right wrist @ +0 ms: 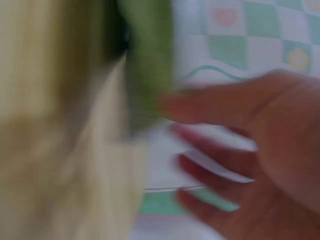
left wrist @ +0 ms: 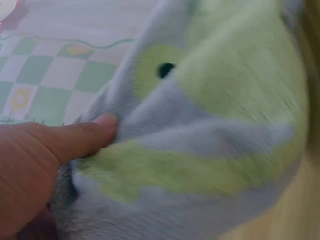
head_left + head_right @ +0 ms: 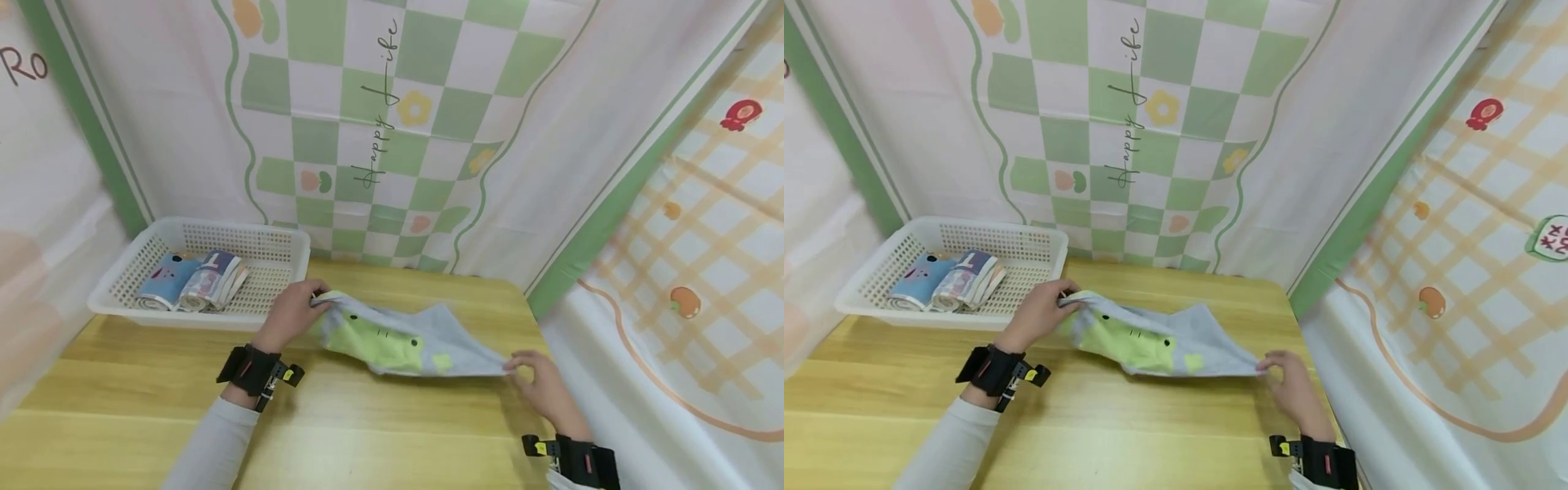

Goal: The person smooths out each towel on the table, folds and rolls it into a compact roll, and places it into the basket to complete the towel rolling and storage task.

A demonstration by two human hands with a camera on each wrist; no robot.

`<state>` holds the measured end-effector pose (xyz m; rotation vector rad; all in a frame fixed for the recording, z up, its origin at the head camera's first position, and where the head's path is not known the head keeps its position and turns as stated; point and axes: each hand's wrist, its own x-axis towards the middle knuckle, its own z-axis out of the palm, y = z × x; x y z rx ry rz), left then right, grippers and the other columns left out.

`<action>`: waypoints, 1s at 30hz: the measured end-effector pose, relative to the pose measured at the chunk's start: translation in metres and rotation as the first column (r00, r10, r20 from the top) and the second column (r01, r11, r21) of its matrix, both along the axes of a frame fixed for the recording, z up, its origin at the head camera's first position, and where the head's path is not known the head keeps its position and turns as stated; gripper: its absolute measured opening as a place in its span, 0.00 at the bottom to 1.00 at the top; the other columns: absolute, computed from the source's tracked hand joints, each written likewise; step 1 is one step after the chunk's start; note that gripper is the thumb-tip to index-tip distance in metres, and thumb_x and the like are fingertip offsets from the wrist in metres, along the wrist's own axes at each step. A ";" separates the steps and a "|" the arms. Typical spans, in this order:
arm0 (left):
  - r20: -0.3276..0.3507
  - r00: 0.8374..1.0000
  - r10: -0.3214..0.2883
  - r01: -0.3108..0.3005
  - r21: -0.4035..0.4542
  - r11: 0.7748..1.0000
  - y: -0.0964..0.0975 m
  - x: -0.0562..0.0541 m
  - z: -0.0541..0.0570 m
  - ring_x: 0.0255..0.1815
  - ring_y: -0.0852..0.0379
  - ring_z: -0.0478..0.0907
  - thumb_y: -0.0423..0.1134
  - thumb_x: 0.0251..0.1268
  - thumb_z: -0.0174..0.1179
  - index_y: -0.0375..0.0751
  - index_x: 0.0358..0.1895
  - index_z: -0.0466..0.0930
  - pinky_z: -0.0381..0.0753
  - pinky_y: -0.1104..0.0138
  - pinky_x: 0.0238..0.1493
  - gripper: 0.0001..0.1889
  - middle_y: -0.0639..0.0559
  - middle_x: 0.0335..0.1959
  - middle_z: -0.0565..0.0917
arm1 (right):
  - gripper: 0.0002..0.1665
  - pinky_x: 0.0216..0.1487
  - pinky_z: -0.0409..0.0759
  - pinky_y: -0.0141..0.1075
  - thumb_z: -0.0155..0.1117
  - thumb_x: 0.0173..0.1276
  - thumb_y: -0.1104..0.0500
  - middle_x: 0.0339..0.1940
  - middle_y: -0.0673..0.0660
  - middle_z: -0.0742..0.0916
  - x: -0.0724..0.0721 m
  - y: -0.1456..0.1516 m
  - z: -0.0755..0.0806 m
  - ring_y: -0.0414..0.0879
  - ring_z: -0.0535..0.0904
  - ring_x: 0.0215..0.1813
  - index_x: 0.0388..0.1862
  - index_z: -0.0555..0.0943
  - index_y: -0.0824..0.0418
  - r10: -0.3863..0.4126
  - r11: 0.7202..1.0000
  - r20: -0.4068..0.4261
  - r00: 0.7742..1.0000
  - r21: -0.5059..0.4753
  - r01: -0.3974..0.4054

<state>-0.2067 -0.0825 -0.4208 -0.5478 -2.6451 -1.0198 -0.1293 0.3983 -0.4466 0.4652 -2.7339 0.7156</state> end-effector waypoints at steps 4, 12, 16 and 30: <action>0.078 0.995 -0.062 0.065 -0.035 0.997 0.004 0.004 -0.008 0.39 0.52 0.83 0.36 0.64 0.70 0.39 0.48 0.85 0.82 0.58 0.40 0.11 0.46 0.42 0.88 | 0.05 0.59 0.76 0.63 0.72 0.61 0.68 0.48 0.67 0.87 0.005 -0.009 -0.013 0.67 0.82 0.55 0.36 0.88 0.62 0.016 1.000 0.256 0.967 0.010 -0.019; 0.071 0.995 -0.074 0.076 -0.037 0.996 0.014 0.002 -0.009 0.48 0.46 0.85 0.32 0.68 0.65 0.38 0.55 0.84 0.85 0.55 0.45 0.14 0.42 0.51 0.87 | 0.09 0.60 0.77 0.59 0.65 0.72 0.65 0.51 0.64 0.87 -0.027 -0.055 -0.027 0.62 0.81 0.57 0.48 0.85 0.66 0.005 0.999 0.283 0.959 -0.049 0.009; 0.053 0.998 -0.022 0.023 -0.021 1.000 0.021 -0.006 -0.003 0.42 0.47 0.86 0.38 0.70 0.65 0.37 0.59 0.82 0.84 0.56 0.39 0.17 0.41 0.45 0.88 | 0.16 0.65 0.74 0.58 0.65 0.71 0.64 0.55 0.69 0.85 -0.047 -0.074 -0.040 0.65 0.79 0.62 0.54 0.82 0.71 0.043 0.999 0.292 0.955 -0.004 -0.043; -0.056 0.997 0.056 -0.053 0.040 0.998 0.036 -0.001 -0.030 0.61 0.34 0.74 0.26 0.60 0.68 0.29 0.62 0.76 0.78 0.46 0.60 0.25 0.31 0.59 0.77 | 0.32 0.70 0.68 0.62 0.64 0.71 0.62 0.68 0.80 0.72 -0.065 -0.074 -0.050 0.74 0.68 0.71 0.67 0.71 0.80 -0.074 0.975 0.350 0.934 0.222 -0.005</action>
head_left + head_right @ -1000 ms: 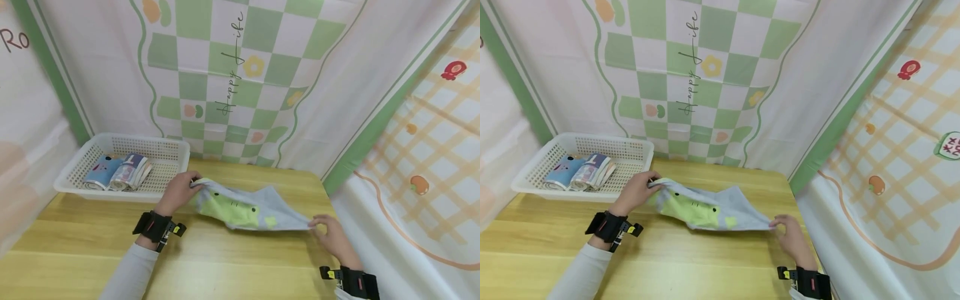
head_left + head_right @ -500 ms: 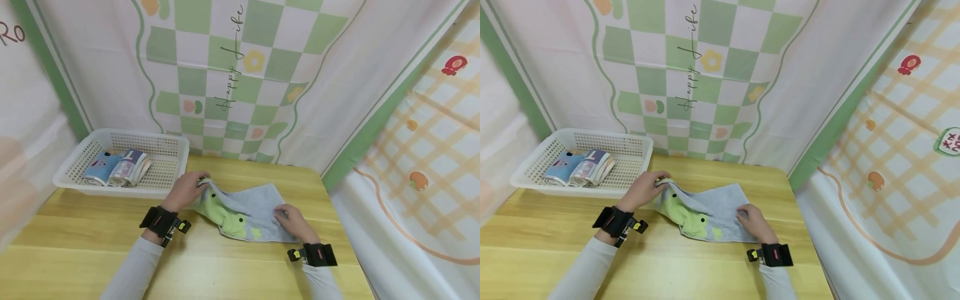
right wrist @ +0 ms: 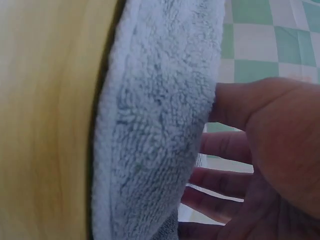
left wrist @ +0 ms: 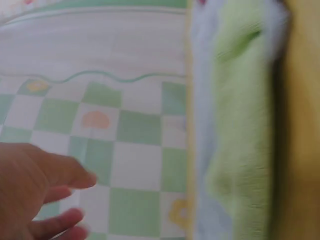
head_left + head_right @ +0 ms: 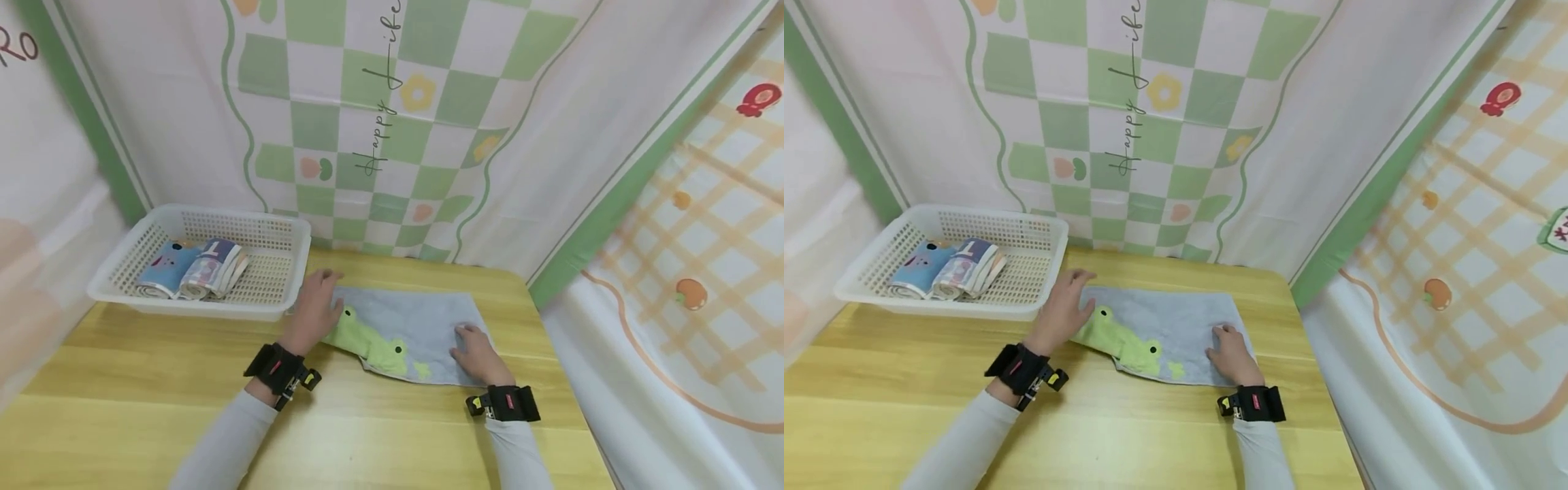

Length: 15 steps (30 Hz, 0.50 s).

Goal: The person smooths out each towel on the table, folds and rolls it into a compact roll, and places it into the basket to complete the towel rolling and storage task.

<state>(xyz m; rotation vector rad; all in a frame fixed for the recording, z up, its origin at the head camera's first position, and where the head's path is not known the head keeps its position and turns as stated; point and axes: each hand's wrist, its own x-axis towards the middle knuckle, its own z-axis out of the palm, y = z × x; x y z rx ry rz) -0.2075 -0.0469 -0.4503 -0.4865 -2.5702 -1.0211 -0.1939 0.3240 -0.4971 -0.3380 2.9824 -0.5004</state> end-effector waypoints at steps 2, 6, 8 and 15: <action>0.034 0.998 -0.052 0.054 -0.056 0.997 0.002 0.007 -0.009 0.57 0.38 0.77 0.26 0.58 0.69 0.32 0.57 0.81 0.80 0.49 0.58 0.21 0.35 0.55 0.80 | 0.33 0.71 0.66 0.63 0.62 0.72 0.61 0.70 0.81 0.70 -0.003 0.005 0.001 0.75 0.65 0.72 0.69 0.69 0.80 -0.013 1.000 0.013 1.000 0.002 0.013; 0.137 0.986 -0.096 0.126 -0.231 0.965 0.002 0.020 -0.027 0.46 0.43 0.79 0.22 0.51 0.66 0.34 0.46 0.85 0.83 0.54 0.47 0.16 0.42 0.44 0.83 | 0.33 0.74 0.62 0.64 0.58 0.74 0.61 0.72 0.83 0.66 -0.008 0.013 0.005 0.76 0.61 0.74 0.70 0.66 0.81 -0.033 0.999 0.020 0.999 -0.019 0.034; 0.161 0.984 -0.076 0.123 -0.306 0.944 0.001 0.025 -0.034 0.41 0.44 0.78 0.21 0.50 0.64 0.34 0.44 0.86 0.82 0.55 0.42 0.16 0.44 0.40 0.81 | 0.32 0.74 0.61 0.64 0.58 0.75 0.62 0.72 0.83 0.66 -0.006 0.015 0.006 0.76 0.60 0.75 0.70 0.66 0.81 -0.037 0.998 0.010 0.999 -0.045 0.038; 0.103 0.994 -0.021 0.053 -0.324 0.945 -0.003 0.031 -0.045 0.35 0.44 0.82 0.22 0.56 0.63 0.37 0.36 0.85 0.83 0.52 0.38 0.09 0.45 0.34 0.86 | 0.22 0.69 0.71 0.59 0.65 0.72 0.62 0.62 0.72 0.81 0.021 -0.011 0.010 0.67 0.74 0.67 0.61 0.79 0.72 0.007 0.956 -0.042 0.999 -0.294 -0.018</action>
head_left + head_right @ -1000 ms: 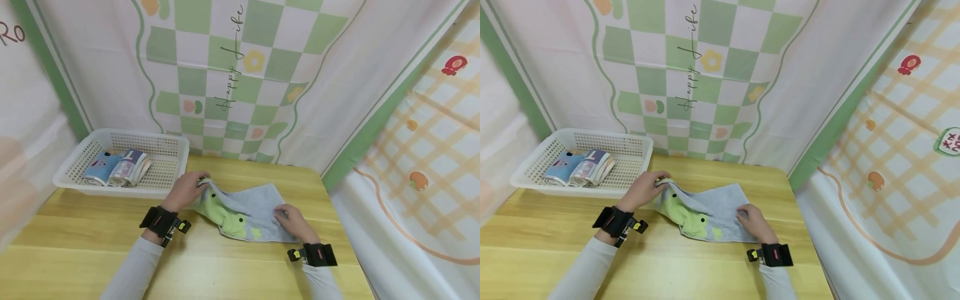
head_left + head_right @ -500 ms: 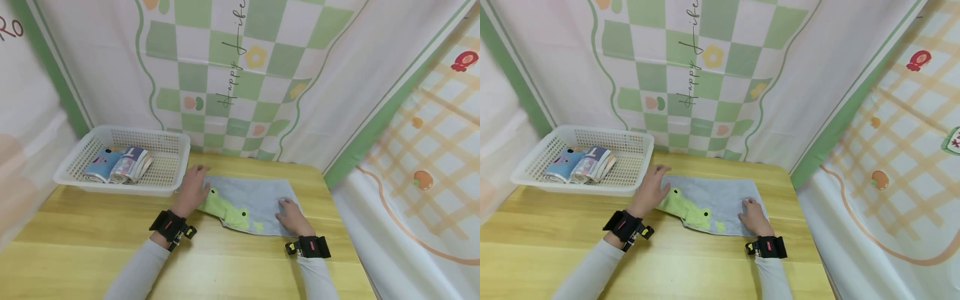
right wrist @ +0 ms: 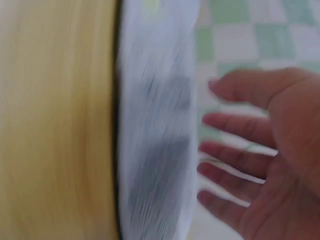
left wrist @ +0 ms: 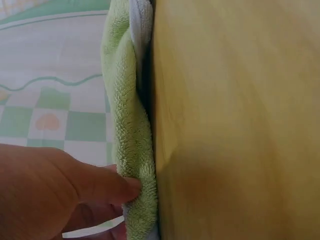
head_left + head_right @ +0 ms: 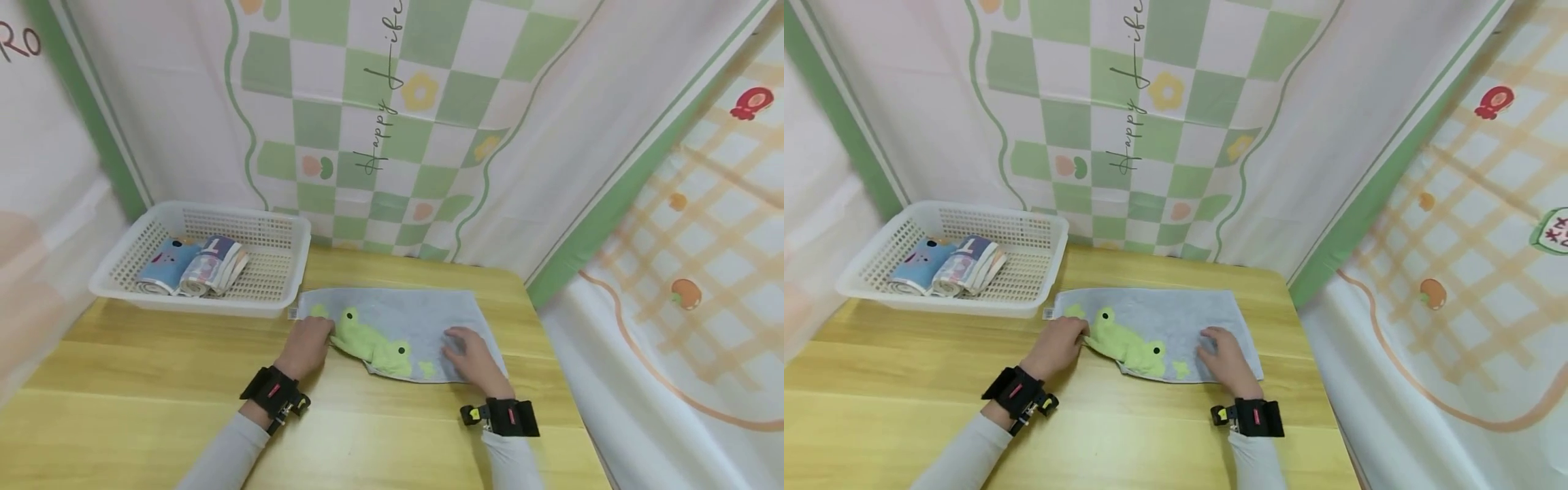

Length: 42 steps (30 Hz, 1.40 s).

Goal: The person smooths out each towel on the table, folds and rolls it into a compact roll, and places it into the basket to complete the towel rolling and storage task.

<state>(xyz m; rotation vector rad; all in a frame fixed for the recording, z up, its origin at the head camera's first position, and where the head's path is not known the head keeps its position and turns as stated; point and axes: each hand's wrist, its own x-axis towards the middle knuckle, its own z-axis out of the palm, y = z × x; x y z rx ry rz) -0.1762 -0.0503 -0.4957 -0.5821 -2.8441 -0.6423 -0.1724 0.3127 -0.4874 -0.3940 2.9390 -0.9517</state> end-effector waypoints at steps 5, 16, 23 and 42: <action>-0.029 0.999 -0.043 0.048 0.192 0.980 -0.005 -0.004 0.011 0.44 0.44 0.85 0.25 0.67 0.59 0.36 0.47 0.85 0.86 0.53 0.44 0.10 0.43 0.42 0.88 | 0.14 0.58 0.80 0.47 0.78 0.60 0.54 0.44 0.51 0.88 0.021 -0.032 0.000 0.50 0.83 0.51 0.43 0.87 0.57 0.124 0.987 0.062 0.990 -0.115 -0.116; -0.163 0.987 -0.001 0.037 0.218 0.975 -0.008 -0.012 0.017 0.49 0.43 0.80 0.19 0.57 0.63 0.34 0.48 0.85 0.83 0.54 0.48 0.16 0.41 0.47 0.83 | 0.06 0.35 0.71 0.32 0.61 0.77 0.60 0.29 0.47 0.77 0.024 -0.054 0.000 0.38 0.70 0.31 0.36 0.78 0.56 0.188 0.982 0.077 0.979 -0.032 -0.186; -0.056 0.959 -0.276 0.282 0.139 0.949 0.010 0.011 0.004 0.48 0.52 0.81 0.41 0.61 0.72 0.42 0.47 0.87 0.80 0.56 0.56 0.13 0.50 0.44 0.86 | 0.09 0.32 0.68 0.30 0.48 0.84 0.56 0.23 0.46 0.69 0.022 -0.054 0.004 0.36 0.65 0.25 0.40 0.73 0.54 0.140 0.982 -0.004 0.990 -0.130 -0.140; -0.066 0.984 -0.167 0.161 -0.093 0.983 0.034 0.018 -0.002 0.38 0.45 0.79 0.28 0.60 0.67 0.39 0.39 0.79 0.81 0.53 0.46 0.08 0.46 0.33 0.79 | 0.12 0.44 0.77 0.33 0.73 0.65 0.66 0.38 0.45 0.83 0.034 -0.047 0.005 0.37 0.76 0.40 0.43 0.82 0.53 0.229 0.968 -0.030 0.973 -0.098 -0.231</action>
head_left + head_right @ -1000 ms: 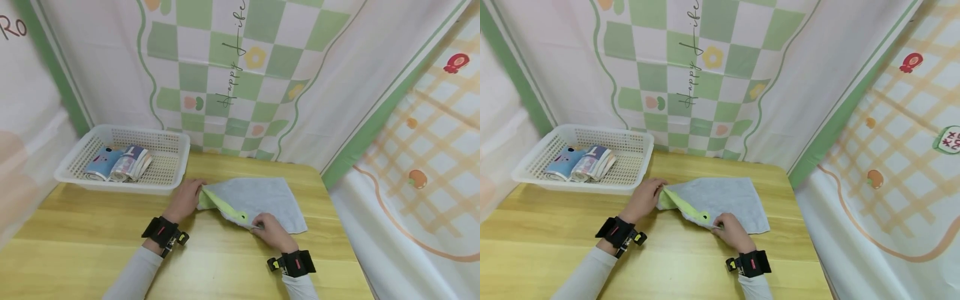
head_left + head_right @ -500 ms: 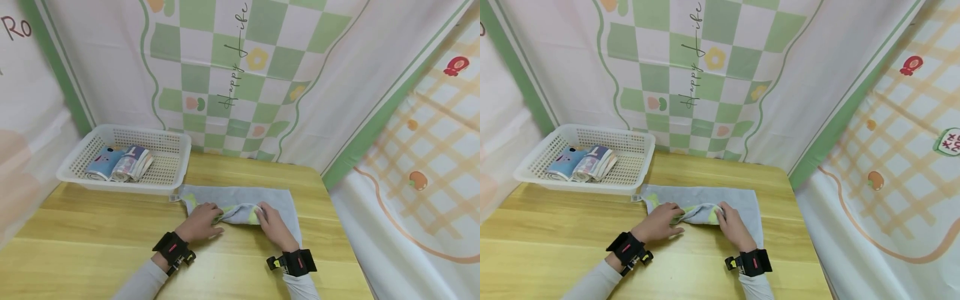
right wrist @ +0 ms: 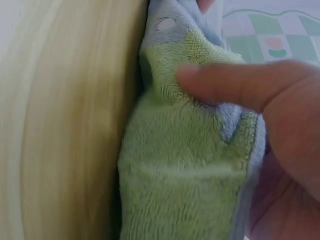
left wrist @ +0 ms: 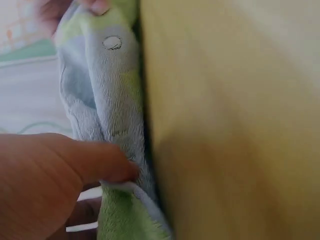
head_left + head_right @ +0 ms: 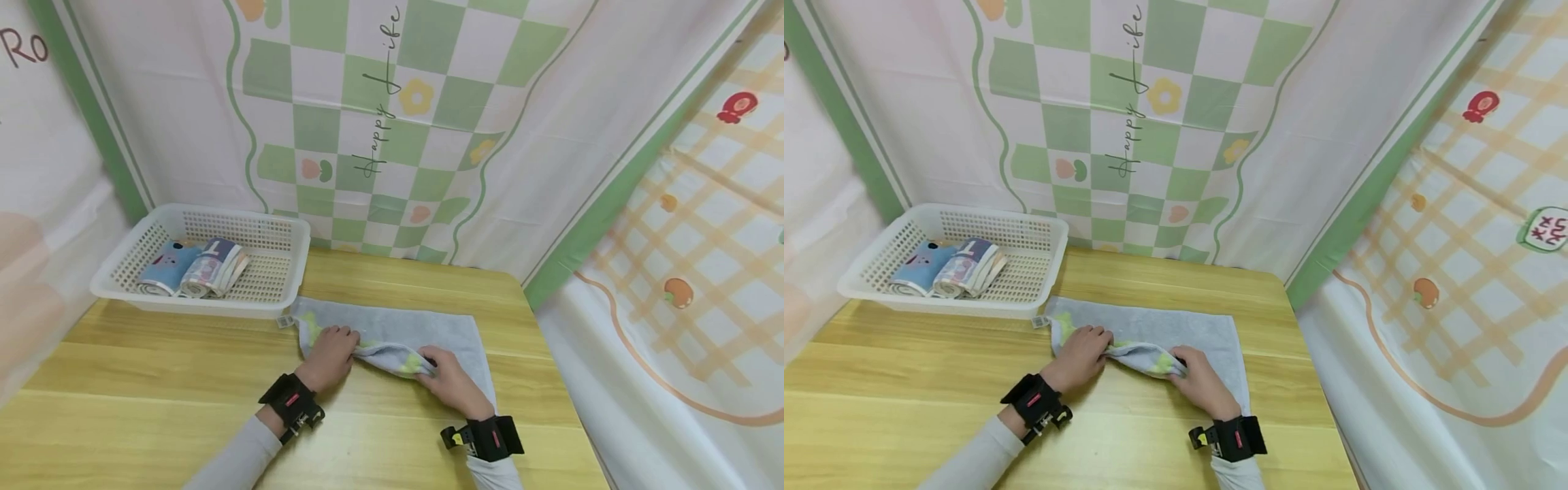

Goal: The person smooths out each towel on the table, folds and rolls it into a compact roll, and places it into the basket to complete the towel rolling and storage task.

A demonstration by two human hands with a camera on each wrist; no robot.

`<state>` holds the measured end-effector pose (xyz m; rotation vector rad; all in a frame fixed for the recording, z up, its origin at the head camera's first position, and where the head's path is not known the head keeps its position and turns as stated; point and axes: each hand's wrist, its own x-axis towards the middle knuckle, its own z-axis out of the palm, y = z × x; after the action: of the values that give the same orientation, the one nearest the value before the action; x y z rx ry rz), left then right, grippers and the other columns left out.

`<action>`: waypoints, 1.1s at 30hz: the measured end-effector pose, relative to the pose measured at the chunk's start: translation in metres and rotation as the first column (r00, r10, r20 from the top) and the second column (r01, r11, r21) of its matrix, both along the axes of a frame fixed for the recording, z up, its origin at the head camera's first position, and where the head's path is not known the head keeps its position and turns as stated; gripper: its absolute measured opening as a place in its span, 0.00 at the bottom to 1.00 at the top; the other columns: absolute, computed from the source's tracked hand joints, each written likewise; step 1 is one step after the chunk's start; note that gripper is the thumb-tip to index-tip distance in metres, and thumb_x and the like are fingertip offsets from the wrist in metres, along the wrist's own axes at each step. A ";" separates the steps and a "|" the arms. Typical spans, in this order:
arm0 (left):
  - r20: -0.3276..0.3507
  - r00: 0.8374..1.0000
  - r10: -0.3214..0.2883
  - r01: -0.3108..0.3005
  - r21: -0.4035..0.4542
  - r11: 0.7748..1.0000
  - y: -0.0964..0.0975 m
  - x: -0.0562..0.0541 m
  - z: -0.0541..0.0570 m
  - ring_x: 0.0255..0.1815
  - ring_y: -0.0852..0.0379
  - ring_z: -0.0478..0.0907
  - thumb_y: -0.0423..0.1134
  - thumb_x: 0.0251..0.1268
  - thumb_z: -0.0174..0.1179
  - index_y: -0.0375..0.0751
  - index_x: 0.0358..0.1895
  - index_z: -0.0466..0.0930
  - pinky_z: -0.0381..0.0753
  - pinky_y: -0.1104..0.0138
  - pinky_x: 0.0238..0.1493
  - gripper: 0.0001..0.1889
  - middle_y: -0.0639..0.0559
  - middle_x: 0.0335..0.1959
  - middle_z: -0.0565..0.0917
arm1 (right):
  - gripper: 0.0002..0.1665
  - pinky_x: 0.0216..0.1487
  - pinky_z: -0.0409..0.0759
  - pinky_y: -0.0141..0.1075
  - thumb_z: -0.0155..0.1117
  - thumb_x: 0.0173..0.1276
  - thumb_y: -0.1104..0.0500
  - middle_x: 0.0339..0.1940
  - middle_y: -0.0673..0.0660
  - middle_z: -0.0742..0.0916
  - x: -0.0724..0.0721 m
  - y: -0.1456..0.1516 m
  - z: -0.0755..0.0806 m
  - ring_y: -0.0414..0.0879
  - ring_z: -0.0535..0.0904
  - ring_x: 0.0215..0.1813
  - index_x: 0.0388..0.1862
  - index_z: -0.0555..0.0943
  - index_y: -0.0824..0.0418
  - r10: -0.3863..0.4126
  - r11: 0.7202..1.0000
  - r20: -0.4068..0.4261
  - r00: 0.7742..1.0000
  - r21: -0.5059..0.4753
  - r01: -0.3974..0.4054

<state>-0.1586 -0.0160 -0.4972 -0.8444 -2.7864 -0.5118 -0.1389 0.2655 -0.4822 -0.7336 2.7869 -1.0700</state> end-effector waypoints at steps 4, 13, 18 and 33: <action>0.008 1.000 0.003 -0.003 0.080 0.997 -0.013 -0.003 0.013 0.35 0.48 0.82 0.23 0.54 0.66 0.38 0.40 0.83 0.83 0.58 0.39 0.11 0.47 0.33 0.84 | 0.16 0.42 0.78 0.33 0.72 0.61 0.72 0.36 0.45 0.82 0.001 0.009 0.004 0.37 0.75 0.38 0.40 0.82 0.53 -0.043 0.999 -0.100 0.994 -0.028 0.040; 0.100 0.995 0.024 -0.051 0.277 0.959 -0.057 0.001 0.040 0.33 0.57 0.83 0.29 0.66 0.56 0.36 0.46 0.89 0.84 0.62 0.36 0.13 0.48 0.41 0.90 | 0.17 0.42 0.81 0.34 0.73 0.58 0.73 0.35 0.46 0.82 0.004 0.024 0.013 0.38 0.76 0.38 0.39 0.83 0.55 -0.018 0.999 -0.058 0.998 -0.037 0.016; 0.294 0.956 -0.010 -0.069 0.258 0.964 -0.082 0.012 0.038 0.27 0.62 0.72 0.34 0.70 0.52 0.37 0.47 0.89 0.76 0.66 0.35 0.15 0.50 0.40 0.89 | 0.15 0.51 0.83 0.39 0.77 0.56 0.65 0.41 0.49 0.86 0.014 0.040 0.012 0.45 0.82 0.45 0.43 0.85 0.59 -0.012 0.994 0.152 0.988 0.114 -0.006; 0.451 0.891 0.047 -0.100 0.094 0.991 -0.076 0.007 0.011 0.77 0.25 0.55 0.41 0.67 0.65 0.27 0.71 0.67 0.59 0.37 0.74 0.34 0.21 0.75 0.59 | 0.37 0.64 0.75 0.58 0.76 0.62 0.50 0.62 0.70 0.80 0.016 0.050 0.010 0.66 0.75 0.65 0.64 0.77 0.69 -0.193 0.954 0.086 0.977 0.250 0.166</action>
<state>-0.1518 -0.0916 -0.4859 -0.6587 -3.1414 -0.9525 -0.1229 0.3154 -0.4724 -0.3883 2.8593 -0.7452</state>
